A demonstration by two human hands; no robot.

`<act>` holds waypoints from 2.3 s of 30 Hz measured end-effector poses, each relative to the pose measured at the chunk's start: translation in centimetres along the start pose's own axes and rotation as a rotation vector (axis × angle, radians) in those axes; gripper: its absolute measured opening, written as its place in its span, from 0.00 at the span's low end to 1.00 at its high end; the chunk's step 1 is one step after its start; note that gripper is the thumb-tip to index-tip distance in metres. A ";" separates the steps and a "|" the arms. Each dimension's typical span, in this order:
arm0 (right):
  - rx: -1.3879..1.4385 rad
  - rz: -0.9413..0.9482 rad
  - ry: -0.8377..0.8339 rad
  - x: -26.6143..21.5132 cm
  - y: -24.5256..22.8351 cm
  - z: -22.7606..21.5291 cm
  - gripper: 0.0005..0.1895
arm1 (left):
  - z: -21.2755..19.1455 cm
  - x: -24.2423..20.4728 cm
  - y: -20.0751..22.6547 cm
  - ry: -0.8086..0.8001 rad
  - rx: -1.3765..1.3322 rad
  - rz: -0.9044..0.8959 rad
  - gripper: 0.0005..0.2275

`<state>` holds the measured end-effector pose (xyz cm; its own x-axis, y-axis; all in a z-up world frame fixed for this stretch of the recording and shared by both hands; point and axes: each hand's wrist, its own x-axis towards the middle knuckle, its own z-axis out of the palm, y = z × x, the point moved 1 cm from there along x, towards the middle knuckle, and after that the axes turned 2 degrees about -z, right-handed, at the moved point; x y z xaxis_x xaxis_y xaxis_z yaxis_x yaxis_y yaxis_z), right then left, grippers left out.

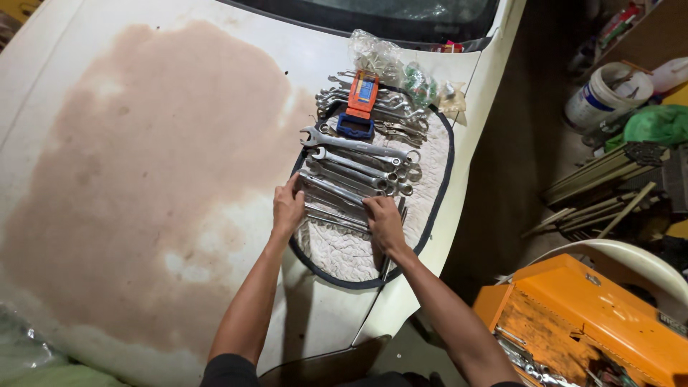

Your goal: The person repeatedly takes wrenches and other hand tools from an orange toolbox and places them on a white car hood, then returns them to the toolbox. The cycle of moving tools between the toolbox and the hood continues throughout the clip.

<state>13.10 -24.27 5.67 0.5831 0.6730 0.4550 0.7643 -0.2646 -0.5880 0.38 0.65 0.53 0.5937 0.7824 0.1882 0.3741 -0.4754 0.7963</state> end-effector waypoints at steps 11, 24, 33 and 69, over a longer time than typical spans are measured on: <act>0.066 0.051 -0.024 -1.7 -0.6 -2.7 0.19 | -1.2 -4.6 6.5 -0.005 0.011 0.038 0.24; -0.093 0.189 0.126 -12.2 3.4 -16.0 0.15 | 7.5 -14.7 19.2 -0.355 -0.102 0.346 0.18; -0.161 0.372 0.276 -27.1 9.7 -27.6 0.15 | 16.7 -25.4 28.8 -0.548 -0.093 0.531 0.17; -0.265 0.572 0.317 -55.7 18.6 -45.3 0.15 | 34.6 -48.0 38.2 -0.797 -0.143 0.690 0.14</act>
<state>7.27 -97.99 -0.32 0.9348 0.1553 0.3194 0.3316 -0.7035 -0.6286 10.82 -69.04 2.02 0.9599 -0.1529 0.2352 -0.2783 -0.6229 0.7311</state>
